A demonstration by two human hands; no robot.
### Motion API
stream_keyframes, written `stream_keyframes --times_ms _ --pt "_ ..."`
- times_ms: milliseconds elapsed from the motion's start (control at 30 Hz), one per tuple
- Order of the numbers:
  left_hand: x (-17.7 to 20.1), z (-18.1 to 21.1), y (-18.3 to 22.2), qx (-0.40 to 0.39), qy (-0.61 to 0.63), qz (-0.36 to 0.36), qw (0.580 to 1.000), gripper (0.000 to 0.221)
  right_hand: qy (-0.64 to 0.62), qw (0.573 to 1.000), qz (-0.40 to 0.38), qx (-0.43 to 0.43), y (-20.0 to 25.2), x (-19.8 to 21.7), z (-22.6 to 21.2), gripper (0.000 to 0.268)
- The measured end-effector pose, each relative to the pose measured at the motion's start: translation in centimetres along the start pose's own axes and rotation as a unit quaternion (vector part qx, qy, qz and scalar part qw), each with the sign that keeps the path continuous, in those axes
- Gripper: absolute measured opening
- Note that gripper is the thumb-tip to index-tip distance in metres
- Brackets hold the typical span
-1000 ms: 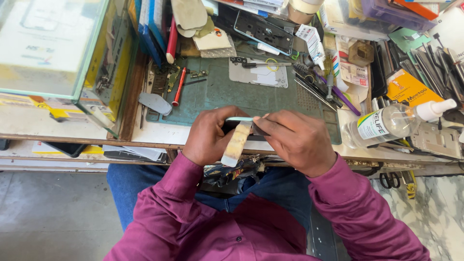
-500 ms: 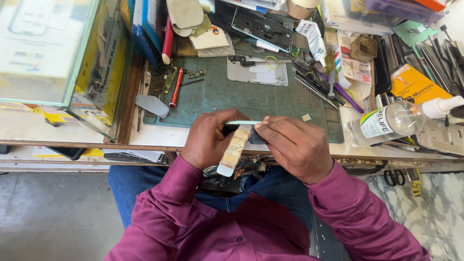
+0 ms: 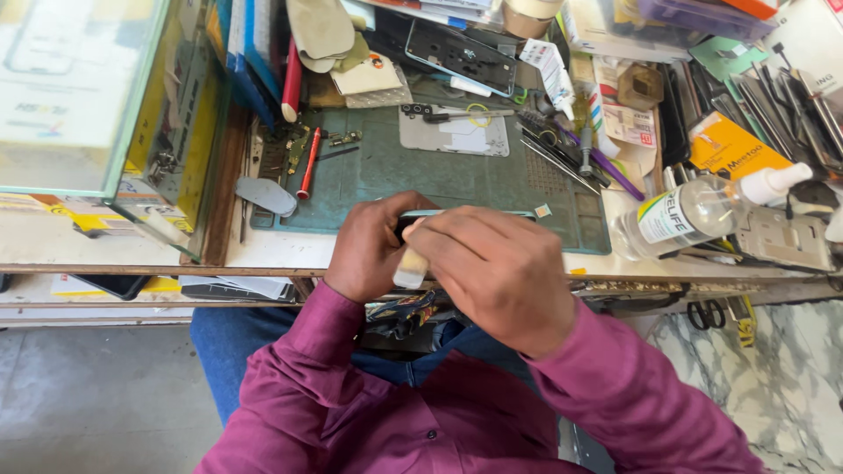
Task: The person disassembles a smartphone, removes internal components, cleans the screen with a spray and brush, and reassembles the device. They handle the phone, a cleaning spray bottle, and a brush while working at a cluttered repair bench.
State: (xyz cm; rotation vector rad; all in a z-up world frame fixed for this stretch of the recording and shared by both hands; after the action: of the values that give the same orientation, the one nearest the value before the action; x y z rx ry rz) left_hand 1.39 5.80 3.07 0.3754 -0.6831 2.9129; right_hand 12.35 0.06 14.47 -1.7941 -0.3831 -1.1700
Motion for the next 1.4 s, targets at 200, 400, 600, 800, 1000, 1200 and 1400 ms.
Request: stream_keyframes --times_ms 200,400,600,800,1000,1200,1400 --pt "0.0 -1.1 -0.2 0.096 -0.063 -0.024 0.993 0.025 -0.087 0.993 0.075 0.001 -1.5 2.1 -0.4 0.021" --pt "0.0 0.1 -0.6 0.034 -0.064 -0.008 0.997 0.023 -0.136 0.976 0.162 -0.048 -0.2 4.1 6.7 0.009" --pt "0.0 -0.4 -0.7 0.048 -0.055 -0.009 0.997 0.023 0.167 0.952 0.020 -0.256 4.0 1.3 20.5 0.026" --pt "-0.2 -1.5 -0.3 0.120 -0.038 -0.013 0.992 0.025 0.149 0.967 0.099 -0.182 4.6 1.0 19.3 0.033" --pt "-0.1 -0.6 -0.6 0.044 -0.014 0.004 0.999 0.024 -0.095 0.994 -0.021 -0.046 3.1 1.2 7.7 0.058" --pt "-0.1 -0.2 -0.3 0.071 -0.035 0.003 0.997 0.023 -0.008 0.999 -0.020 -0.028 1.2 -0.8 4.4 0.025" --pt "0.2 0.0 -0.2 0.034 -0.054 -0.004 0.998 0.020 0.019 1.000 -0.021 -0.010 1.3 -1.5 4.0 0.029"
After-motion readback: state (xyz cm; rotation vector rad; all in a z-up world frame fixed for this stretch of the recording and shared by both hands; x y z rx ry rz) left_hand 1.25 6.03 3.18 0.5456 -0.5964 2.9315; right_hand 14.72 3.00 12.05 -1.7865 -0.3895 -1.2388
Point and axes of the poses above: each hand's wrist, its own y-axis away from the middle knuckle, its own x-axis out of the back of the hand, z = x × y, the point moved 7 cm from there along -y, towards the middle knuckle, and after that the axes turned 3 degrees about -y, right-handed, at the moved point
